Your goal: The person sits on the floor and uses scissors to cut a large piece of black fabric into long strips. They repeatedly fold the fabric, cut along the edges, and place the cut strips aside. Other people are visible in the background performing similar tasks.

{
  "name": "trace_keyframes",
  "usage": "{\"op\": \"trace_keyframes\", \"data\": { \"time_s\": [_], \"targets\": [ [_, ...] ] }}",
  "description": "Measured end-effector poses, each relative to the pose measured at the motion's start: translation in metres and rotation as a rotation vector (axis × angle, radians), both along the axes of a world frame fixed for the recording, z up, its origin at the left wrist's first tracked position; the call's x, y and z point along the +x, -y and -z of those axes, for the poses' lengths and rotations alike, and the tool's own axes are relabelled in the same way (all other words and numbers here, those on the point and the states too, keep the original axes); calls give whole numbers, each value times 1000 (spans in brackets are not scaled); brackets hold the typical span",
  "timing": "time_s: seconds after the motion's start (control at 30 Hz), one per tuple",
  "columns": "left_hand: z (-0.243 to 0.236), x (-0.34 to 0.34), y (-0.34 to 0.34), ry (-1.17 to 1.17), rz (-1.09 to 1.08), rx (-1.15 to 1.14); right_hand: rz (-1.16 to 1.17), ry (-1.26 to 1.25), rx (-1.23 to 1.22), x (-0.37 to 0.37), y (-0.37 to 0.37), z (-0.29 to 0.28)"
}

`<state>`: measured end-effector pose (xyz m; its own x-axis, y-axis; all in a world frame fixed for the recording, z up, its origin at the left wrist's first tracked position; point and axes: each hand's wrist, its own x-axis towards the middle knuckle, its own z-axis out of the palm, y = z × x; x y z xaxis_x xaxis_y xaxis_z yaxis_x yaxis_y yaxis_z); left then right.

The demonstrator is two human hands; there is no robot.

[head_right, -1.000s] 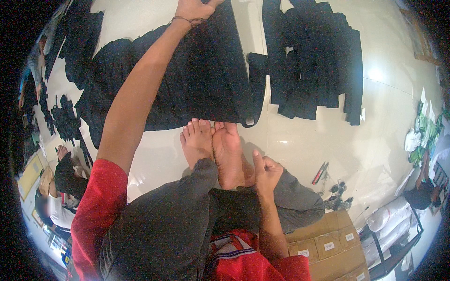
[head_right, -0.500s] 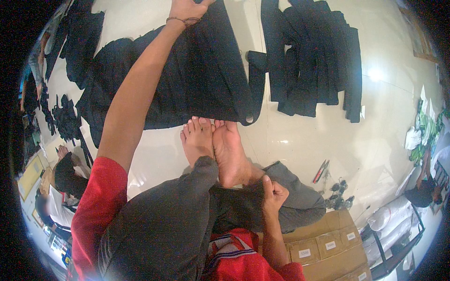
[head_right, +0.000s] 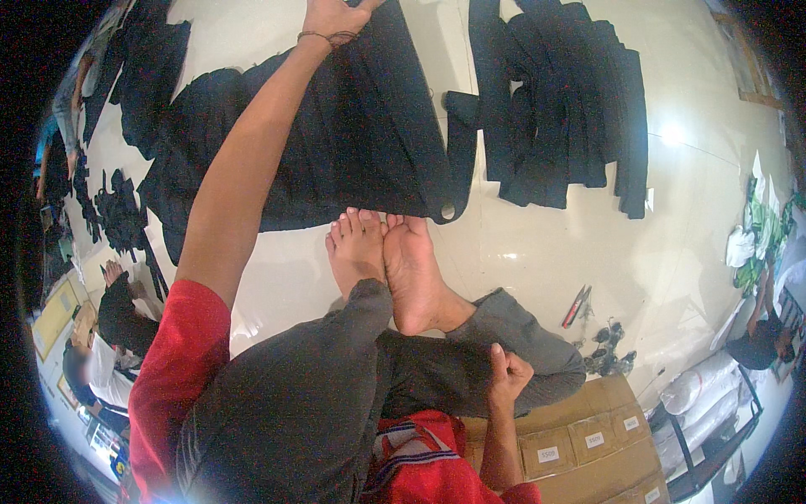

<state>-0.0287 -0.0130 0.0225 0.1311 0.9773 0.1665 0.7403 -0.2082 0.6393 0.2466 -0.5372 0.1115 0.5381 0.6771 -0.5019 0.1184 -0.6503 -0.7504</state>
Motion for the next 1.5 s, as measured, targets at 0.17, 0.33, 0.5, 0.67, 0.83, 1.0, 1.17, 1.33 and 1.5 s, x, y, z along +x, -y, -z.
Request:
{"op": "trace_keyframes", "data": {
  "time_s": [0.17,0.33,0.5,0.67,0.83,1.0,1.17,1.33,1.5],
  "targets": [
    [2,-2,0,-17,1,-4,-22,3,-58,11,8,-11],
    [2,-3,-2,24,-28,11,-99,-214,-98,22,5,-14],
    [-3,0,-7,100,18,39,-486,-909,16,5,-71,-27],
    [1,13,-8,132,59,72,-485,-1295,557,-56,-170,-42],
    [9,7,-5,143,44,92,-743,274,485,-47,-232,-32],
    [10,7,-4,134,31,39,-989,201,-292,-4,-190,5],
    [21,6,-8,100,53,62,-768,-741,-134,-35,-195,-2],
    [15,10,-8,125,52,53,-181,-1085,542,-85,-222,-2],
    [18,6,-7,127,38,33,-807,390,314,-72,-246,13]
  ]
}}
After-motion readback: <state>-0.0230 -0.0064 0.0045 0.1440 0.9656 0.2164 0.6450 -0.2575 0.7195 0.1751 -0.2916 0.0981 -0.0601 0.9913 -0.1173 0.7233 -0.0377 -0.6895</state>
